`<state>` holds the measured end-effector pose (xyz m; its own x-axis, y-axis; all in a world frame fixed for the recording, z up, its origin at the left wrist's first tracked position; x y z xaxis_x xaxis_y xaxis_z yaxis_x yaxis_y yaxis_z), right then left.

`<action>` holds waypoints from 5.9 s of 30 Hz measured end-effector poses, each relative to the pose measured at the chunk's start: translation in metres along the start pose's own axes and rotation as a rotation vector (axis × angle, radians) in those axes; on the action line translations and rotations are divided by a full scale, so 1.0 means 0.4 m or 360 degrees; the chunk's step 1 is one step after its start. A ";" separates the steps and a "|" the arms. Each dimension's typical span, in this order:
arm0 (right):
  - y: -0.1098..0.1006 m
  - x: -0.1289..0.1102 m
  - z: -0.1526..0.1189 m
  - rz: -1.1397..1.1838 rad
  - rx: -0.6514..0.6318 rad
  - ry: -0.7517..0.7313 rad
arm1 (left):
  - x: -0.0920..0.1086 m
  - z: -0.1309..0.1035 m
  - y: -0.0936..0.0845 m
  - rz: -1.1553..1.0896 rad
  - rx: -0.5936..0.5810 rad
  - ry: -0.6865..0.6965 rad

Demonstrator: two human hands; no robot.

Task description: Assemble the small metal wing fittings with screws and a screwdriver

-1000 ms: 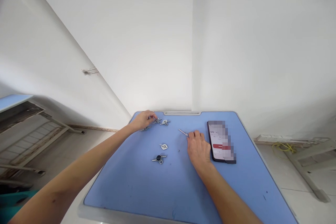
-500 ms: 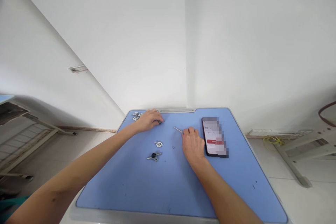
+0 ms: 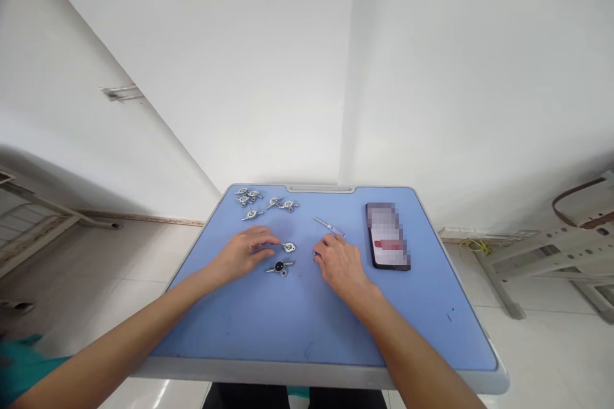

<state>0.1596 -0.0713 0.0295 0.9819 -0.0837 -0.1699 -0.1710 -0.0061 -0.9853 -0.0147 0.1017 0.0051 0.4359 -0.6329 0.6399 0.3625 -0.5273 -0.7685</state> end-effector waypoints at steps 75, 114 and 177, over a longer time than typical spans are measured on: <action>0.036 -0.122 0.001 0.0315 0.0246 -0.0361 | 0.033 -0.077 0.071 0.0104 0.0255 0.0014; 0.049 -0.084 0.037 0.0297 0.0292 -0.0360 | 0.023 -0.079 0.069 0.0008 0.0168 0.0126; 0.035 -0.083 -0.036 0.2297 0.0237 0.0915 | 0.041 -0.100 0.076 0.0070 0.0260 0.0215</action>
<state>0.1233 -0.0827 0.0215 -0.1685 -0.2877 -0.9428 -0.8633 0.5046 0.0003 -0.0293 0.0527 -0.0077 0.3436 -0.7293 0.5917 0.4793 -0.4057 -0.7783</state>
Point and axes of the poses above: each hand's wrist, its own z-axis towards the middle knuckle, its own y-axis out of the palm, x = y × z, the point moved 1 cm from there along z, towards the middle knuckle, and after that the axes turned 13 degrees about -y, right-handed, at the moved point
